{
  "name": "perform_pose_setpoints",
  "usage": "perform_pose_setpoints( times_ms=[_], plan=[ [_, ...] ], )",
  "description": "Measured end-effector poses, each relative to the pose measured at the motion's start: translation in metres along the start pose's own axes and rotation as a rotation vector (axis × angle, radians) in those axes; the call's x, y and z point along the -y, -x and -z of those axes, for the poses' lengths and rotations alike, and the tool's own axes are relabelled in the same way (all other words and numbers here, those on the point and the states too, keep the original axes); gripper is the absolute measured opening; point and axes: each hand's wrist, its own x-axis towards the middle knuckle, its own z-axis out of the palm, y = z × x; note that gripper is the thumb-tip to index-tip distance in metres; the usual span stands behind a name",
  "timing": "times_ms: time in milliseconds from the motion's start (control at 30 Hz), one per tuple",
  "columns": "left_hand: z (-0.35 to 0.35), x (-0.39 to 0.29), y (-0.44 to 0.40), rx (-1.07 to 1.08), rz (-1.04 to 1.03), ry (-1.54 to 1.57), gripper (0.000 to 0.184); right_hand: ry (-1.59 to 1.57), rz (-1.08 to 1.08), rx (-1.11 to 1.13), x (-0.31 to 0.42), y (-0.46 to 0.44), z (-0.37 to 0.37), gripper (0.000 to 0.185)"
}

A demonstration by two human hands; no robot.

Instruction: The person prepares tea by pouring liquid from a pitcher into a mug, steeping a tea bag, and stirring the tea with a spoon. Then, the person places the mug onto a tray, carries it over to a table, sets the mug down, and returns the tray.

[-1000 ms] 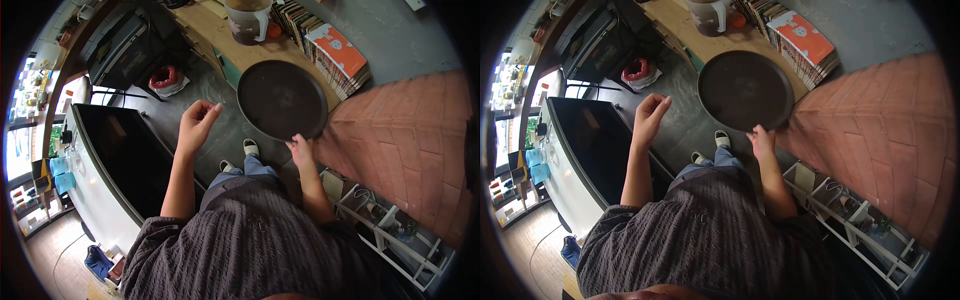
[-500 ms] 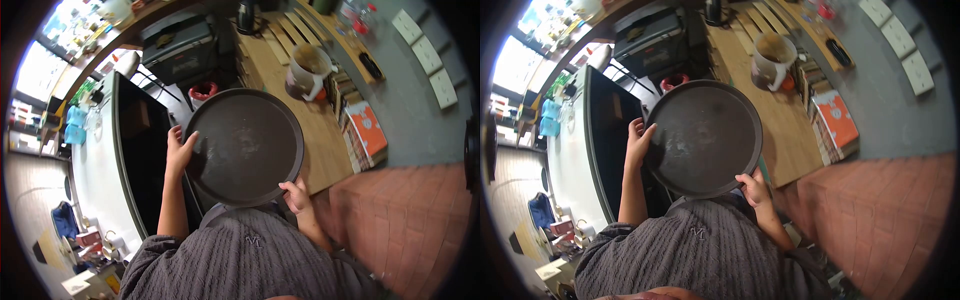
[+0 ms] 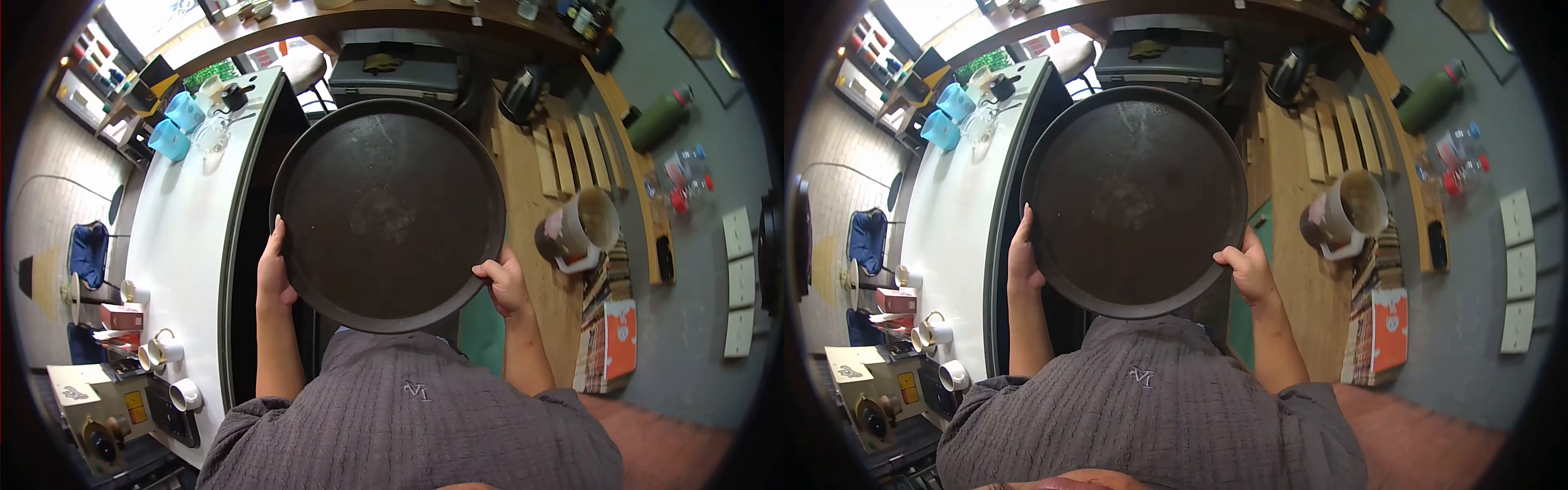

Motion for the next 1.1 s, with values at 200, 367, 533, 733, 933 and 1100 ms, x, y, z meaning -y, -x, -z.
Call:
perform_pose_setpoints(
  times_ms=[200,367,533,733,933,1100],
  plan=[
    [0.029,-0.030,-0.106,0.042,0.019,0.130,0.042,0.120,0.024,0.017,0.005,-0.108,-0.028,0.046],
    [0.032,-0.078,-0.197,0.057,0.032,0.128,0.045,-0.024,-0.017,-0.043,0.023,-0.219,-0.034,0.046],
    [0.029,-0.129,-0.233,0.006,-0.013,0.117,0.047,0.045,0.013,-0.121,0.065,-0.333,-0.053,0.040],
    [0.035,-0.149,-0.263,-0.095,-0.112,0.234,0.042,0.189,0.244,-0.160,0.134,-0.492,-0.095,0.034],
    [0.014,-0.139,-0.276,-0.215,-0.243,0.239,0.039,0.296,0.458,-0.199,0.169,-0.681,-0.113,0.053],
    [-0.010,-0.124,-0.287,-0.329,-0.398,0.301,0.038,0.414,0.537,-0.278,0.157,-0.764,-0.116,0.068]
  ],
)
